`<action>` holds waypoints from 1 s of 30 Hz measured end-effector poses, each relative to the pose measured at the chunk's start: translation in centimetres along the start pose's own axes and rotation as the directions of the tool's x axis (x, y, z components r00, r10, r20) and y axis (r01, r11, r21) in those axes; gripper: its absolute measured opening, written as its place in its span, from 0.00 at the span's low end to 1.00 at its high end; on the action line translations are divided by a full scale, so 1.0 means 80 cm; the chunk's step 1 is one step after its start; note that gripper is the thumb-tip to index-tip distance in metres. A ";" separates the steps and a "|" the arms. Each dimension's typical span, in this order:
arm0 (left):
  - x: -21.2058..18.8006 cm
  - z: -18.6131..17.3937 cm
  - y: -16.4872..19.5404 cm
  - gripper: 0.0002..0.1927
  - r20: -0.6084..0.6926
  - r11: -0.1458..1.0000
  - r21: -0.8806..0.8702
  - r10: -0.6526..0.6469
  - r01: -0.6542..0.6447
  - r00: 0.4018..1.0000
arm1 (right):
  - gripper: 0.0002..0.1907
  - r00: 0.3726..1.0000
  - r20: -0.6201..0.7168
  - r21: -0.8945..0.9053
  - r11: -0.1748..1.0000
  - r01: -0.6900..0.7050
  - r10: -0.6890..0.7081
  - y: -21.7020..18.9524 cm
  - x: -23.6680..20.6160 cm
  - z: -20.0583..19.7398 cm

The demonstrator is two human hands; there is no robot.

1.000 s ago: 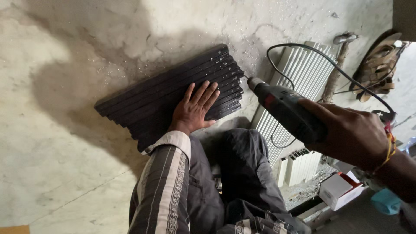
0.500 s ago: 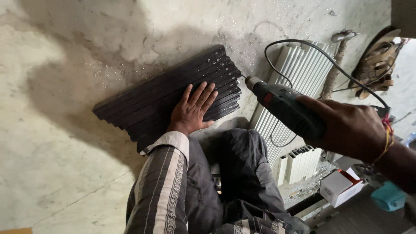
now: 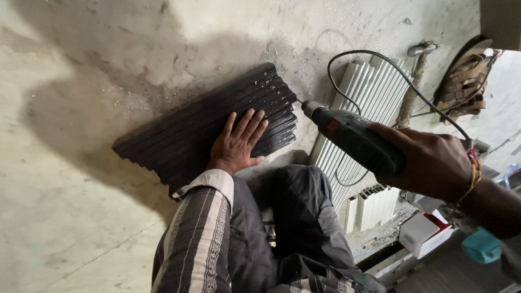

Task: The person drills holes into a stack of black metal profiles using a handheld power drill. They then flip the stack over and continue drilling on the other side. Finally, they move the black profiles aside and begin arranging a stack of white metal profiles.

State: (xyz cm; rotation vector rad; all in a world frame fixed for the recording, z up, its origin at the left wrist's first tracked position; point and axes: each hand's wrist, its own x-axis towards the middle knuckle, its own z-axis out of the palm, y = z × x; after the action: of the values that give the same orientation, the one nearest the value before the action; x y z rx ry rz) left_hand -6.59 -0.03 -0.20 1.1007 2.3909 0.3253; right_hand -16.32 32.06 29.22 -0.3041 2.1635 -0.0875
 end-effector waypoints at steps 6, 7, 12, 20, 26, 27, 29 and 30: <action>-0.001 -0.001 0.002 0.58 -0.021 1.000 0.021 -0.015 0.015 1.000 | 0.44 0.998 -0.058 0.067 0.997 -0.030 0.034 0.009 0.000 0.000; -0.001 -0.001 0.002 0.58 -0.012 1.000 0.009 -0.011 0.011 1.000 | 0.44 0.997 -0.074 0.089 0.996 -0.029 0.036 0.009 -0.001 0.000; -0.001 -0.003 0.000 0.58 -0.026 1.000 -0.027 -0.003 0.002 1.000 | 0.43 0.994 -0.066 0.128 0.989 -0.077 0.085 0.008 -0.003 0.007; 0.004 -0.004 0.004 0.58 -0.001 0.999 -0.042 -0.006 0.006 1.000 | 0.42 0.994 -0.093 0.137 0.990 -0.036 0.049 0.011 -0.001 0.010; 0.004 -0.007 0.000 0.59 0.010 0.997 -0.078 -0.007 0.008 1.000 | 0.44 0.993 -0.078 0.074 0.994 -0.079 0.085 -0.030 0.011 -0.002; 0.001 -0.009 -0.001 0.59 -0.010 0.998 -0.060 0.007 -0.008 1.000 | 0.45 0.985 -0.001 0.050 0.984 -0.170 0.171 -0.036 -0.001 -0.007; -0.004 -0.011 -0.002 0.60 -0.052 1.000 -0.025 0.001 -0.002 0.999 | 0.42 0.962 0.125 -0.019 0.970 -0.244 0.244 -0.032 -0.012 -0.017; -0.005 -0.012 -0.002 0.60 -0.057 1.000 -0.019 -0.007 0.006 0.998 | 0.42 0.955 0.156 -0.007 0.967 -0.254 0.252 -0.031 -0.019 -0.018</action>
State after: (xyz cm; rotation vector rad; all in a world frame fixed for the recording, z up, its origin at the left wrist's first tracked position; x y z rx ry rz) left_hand -6.93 -0.47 0.70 1.0888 2.4359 0.3809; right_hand -16.20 29.99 31.66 -0.0225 2.0269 0.0652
